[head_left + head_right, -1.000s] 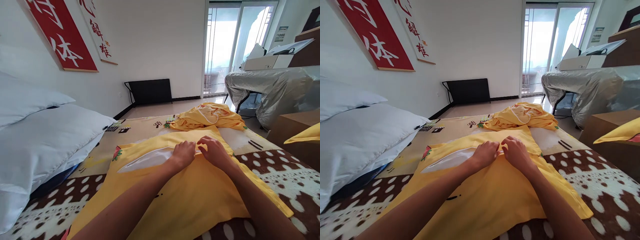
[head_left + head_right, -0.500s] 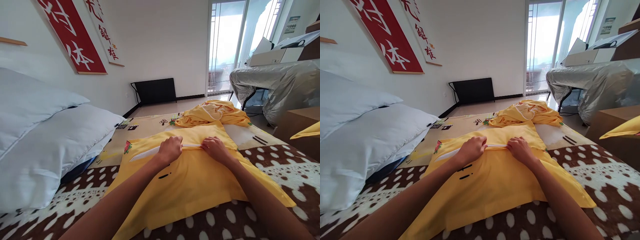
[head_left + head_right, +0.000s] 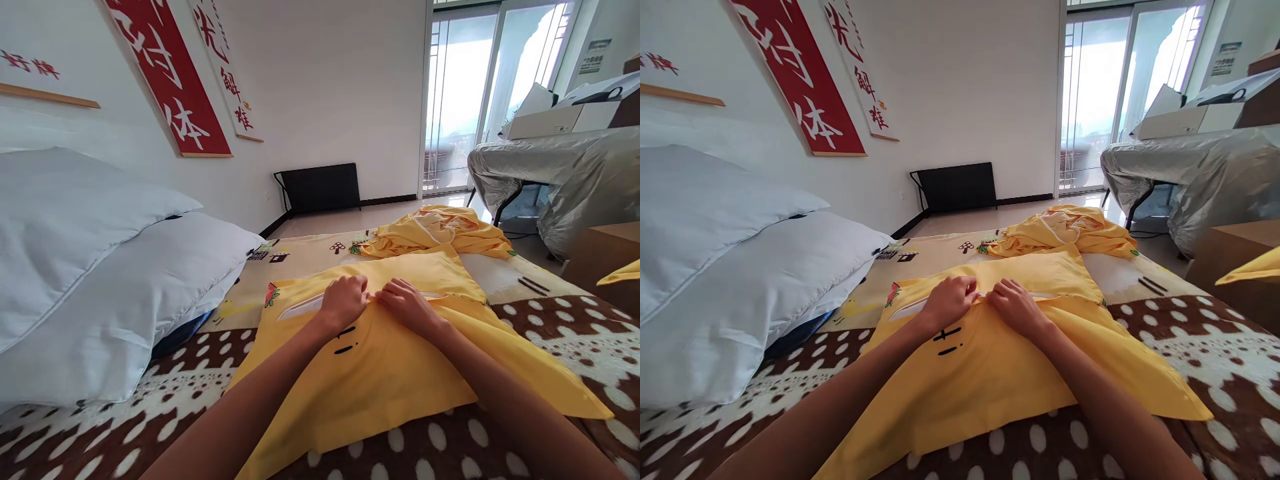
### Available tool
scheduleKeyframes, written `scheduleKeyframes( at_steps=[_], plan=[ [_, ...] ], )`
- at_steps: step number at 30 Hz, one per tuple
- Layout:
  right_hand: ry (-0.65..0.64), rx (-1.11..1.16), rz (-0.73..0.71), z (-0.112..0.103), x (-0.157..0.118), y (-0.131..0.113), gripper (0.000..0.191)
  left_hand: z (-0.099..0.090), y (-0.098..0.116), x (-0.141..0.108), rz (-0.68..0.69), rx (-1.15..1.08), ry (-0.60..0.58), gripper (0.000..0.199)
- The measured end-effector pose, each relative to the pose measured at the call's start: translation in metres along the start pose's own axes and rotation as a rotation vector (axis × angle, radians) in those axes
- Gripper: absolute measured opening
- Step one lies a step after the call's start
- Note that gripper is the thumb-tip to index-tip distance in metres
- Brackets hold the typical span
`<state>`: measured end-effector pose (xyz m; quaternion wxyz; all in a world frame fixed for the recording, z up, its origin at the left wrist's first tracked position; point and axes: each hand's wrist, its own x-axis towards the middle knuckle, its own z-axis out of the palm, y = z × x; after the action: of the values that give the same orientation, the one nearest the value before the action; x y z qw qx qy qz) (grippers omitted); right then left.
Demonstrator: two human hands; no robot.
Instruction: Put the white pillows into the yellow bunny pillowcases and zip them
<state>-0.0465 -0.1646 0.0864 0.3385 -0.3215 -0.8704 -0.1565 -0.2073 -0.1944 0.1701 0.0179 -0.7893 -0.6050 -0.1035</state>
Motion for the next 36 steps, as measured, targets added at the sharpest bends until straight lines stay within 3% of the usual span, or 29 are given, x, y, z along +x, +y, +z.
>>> scheduleKeyframes(
  at_steps=[4,8,11,17,23,30,36],
  plan=[
    [0.133,-0.136,-0.080,0.001,-0.014,0.001,0.024,-0.008,-0.014,-0.003,-0.018,-0.024,0.027,0.013],
    [0.149,-0.184,-0.118,-0.001,-0.012,-0.002,0.023,-0.010,-0.040,-0.011,-0.049,-0.075,0.003,0.017],
    [0.148,-0.108,-0.068,-0.002,-0.001,-0.015,0.018,-0.004,-0.053,-0.019,-0.025,-0.137,-0.011,0.016],
    [0.009,-0.050,-0.148,0.004,0.018,-0.044,0.021,0.003,-0.057,-0.025,-0.031,-0.151,0.038,0.016],
    [-0.014,0.009,-0.163,0.008,0.012,-0.039,0.026,0.002,-0.074,-0.036,-0.093,-0.206,0.001,0.016],
    [-0.019,0.037,-0.223,0.003,0.026,-0.036,0.014,0.008,-0.096,-0.044,-0.138,-0.328,-0.024,0.018],
    [-0.247,0.181,-0.108,-0.009,0.051,-0.044,0.012,0.003,-0.111,-0.052,-0.212,-0.304,0.006,0.019]
  ],
)
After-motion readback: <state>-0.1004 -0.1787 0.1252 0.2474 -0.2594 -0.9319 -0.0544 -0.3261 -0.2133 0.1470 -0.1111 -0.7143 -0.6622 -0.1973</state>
